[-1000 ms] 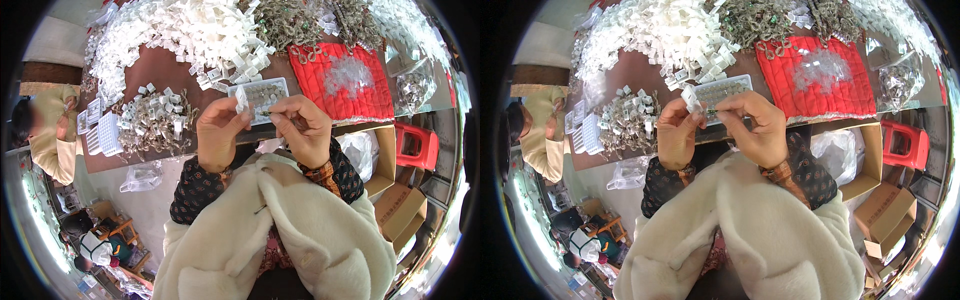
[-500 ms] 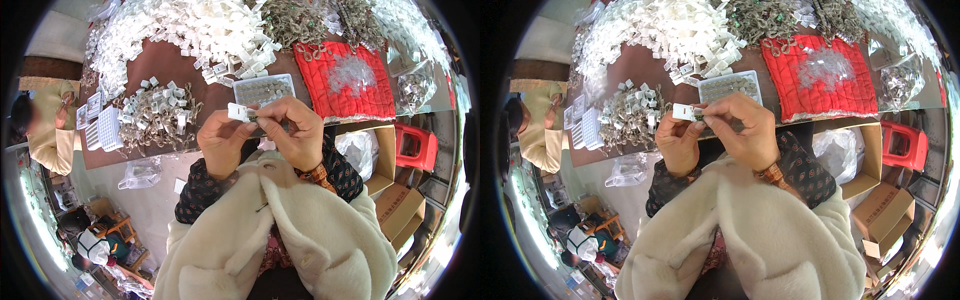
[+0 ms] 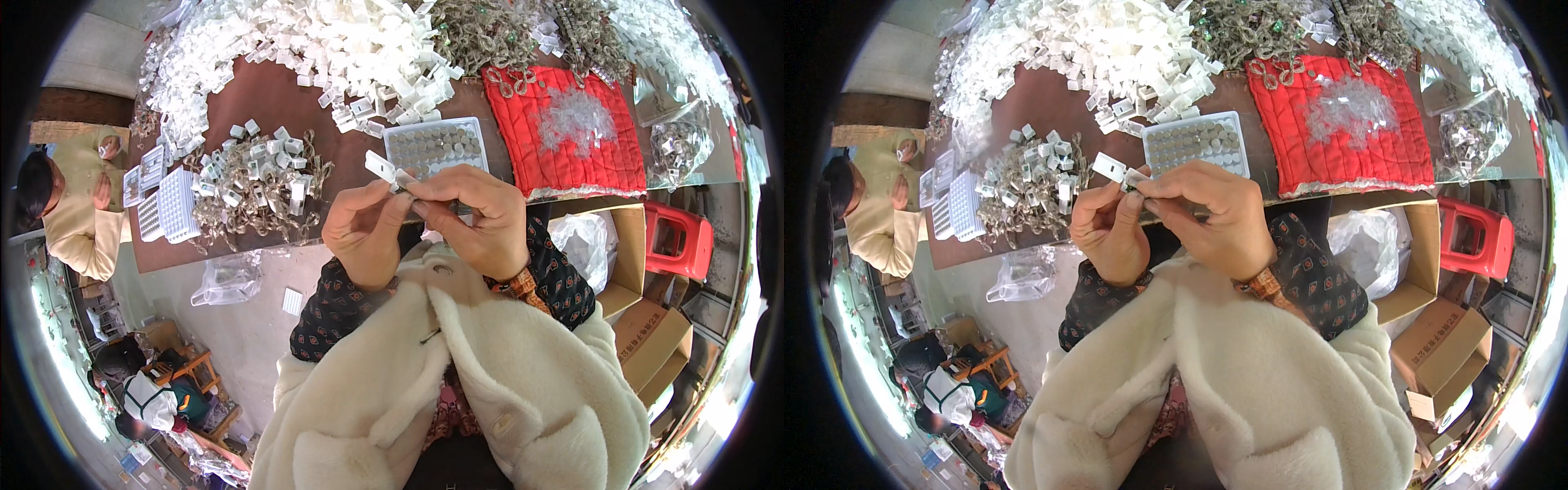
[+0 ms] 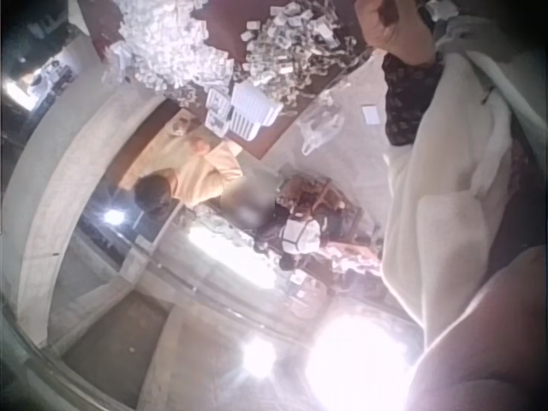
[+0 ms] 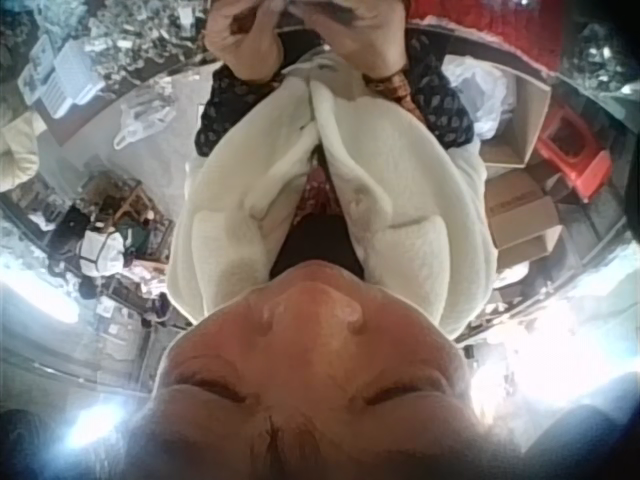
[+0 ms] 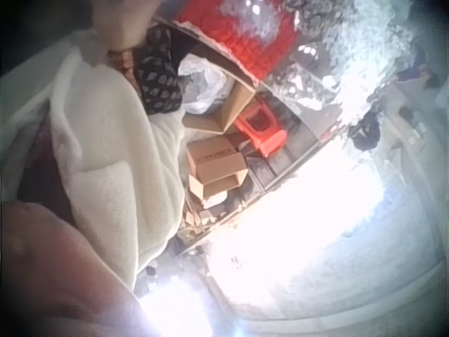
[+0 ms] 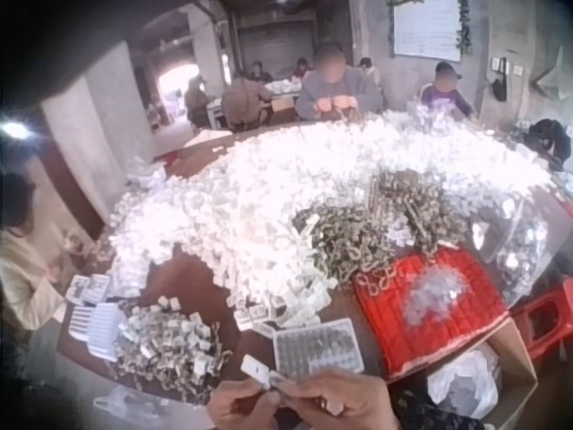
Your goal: The person repeatedly picks small white plastic housings and metal components from a table, inserts the metal parts into the housings, and places the assembled units into a white tray. The person works at a table with many similar components and trays, while another person works across the table.
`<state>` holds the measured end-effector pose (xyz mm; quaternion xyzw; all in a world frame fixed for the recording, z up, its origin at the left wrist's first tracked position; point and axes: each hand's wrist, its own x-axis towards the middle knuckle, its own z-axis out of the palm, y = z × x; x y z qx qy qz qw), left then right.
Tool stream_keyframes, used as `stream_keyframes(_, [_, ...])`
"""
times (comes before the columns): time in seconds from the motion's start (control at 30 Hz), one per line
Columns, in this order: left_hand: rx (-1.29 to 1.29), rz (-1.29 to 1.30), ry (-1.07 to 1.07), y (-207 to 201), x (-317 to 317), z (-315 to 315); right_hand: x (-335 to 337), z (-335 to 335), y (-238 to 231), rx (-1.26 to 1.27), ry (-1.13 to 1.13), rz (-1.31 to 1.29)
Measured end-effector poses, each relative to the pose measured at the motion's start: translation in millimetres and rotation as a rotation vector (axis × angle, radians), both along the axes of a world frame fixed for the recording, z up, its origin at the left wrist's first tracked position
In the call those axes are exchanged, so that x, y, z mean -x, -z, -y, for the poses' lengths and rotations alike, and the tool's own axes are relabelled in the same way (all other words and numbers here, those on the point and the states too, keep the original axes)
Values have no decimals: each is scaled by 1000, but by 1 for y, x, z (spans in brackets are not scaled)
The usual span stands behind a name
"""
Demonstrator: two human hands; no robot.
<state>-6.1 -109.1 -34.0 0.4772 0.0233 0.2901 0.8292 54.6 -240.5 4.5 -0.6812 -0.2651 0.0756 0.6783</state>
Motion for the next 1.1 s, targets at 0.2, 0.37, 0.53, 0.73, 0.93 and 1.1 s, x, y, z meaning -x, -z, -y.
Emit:
stream_keyframes(0.2, [-149, -1, -27, 1, -1, 0, 4, -4, -6, 49, 70, -37])
stream_keyframes(0.37, [-187, 58, 31, 5, 0, -4, -3, 4, -14, 32, -21, -183])
stream_keyframes(0.53, [175, 18, 168, 5, 1, -6, -14, -3, -7, -266, -229, -635])
stream_keyframes(0.73, [333, -41, 166, 9, 4, -5, 1, -4, 5, -182, -177, -448])
stream_keyframes(0.93, [252, -7, 100, 15, 4, -25, -18, 12, 25, 43, 66, 50])
stream_keyframes(1.1, [320, -121, 154, 26, 19, -35, -42, 44, 34, 432, 325, 174])
